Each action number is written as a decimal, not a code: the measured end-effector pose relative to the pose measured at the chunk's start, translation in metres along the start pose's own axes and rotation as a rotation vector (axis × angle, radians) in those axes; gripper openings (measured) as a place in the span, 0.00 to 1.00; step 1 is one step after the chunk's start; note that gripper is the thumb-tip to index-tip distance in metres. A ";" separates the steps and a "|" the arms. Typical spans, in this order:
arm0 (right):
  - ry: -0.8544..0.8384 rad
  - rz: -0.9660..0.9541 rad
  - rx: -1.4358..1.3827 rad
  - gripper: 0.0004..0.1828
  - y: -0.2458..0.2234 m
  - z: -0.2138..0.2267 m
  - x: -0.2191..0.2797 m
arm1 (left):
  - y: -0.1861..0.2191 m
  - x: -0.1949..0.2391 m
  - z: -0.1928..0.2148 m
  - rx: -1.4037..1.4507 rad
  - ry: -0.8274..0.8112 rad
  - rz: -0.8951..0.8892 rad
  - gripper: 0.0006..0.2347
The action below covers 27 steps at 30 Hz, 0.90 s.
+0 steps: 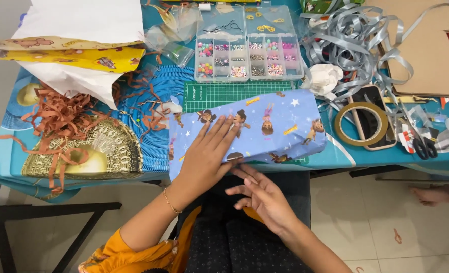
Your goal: The person wraps a small cardboard box with two different sheets of wrapping paper. They first attempt to wrap it with a white sheet featuring cartoon characters, then switch to a blue sheet with cartoon characters. They fold the paper around the box and secure it with tape.
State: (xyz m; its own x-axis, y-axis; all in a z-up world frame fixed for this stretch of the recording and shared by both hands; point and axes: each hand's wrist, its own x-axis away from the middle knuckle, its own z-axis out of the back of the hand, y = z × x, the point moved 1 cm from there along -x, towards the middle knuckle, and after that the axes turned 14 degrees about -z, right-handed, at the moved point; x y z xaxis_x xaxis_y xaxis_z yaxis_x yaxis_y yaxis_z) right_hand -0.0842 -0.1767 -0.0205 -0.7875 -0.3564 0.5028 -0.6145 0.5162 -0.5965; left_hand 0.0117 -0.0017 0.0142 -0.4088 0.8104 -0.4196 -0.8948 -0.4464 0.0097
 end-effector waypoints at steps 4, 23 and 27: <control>0.028 0.257 0.234 0.34 -0.001 0.018 -0.020 | -0.003 0.005 0.006 0.316 0.308 0.185 0.34; 0.240 1.064 1.414 0.21 -0.149 -0.064 0.015 | 0.059 -0.013 0.012 1.324 0.773 0.355 0.44; 0.149 0.731 1.623 0.20 -0.214 -0.098 0.044 | 0.076 -0.012 0.035 1.478 0.603 0.267 0.40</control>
State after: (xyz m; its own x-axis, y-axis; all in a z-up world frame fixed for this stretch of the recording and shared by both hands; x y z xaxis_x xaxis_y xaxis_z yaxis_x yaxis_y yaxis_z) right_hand 0.0176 -0.2265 0.1903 -0.9402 -0.3154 -0.1284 0.3252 -0.7199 -0.6131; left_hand -0.0578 -0.0317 0.0520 -0.7655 0.3557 -0.5362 -0.3413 0.4820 0.8070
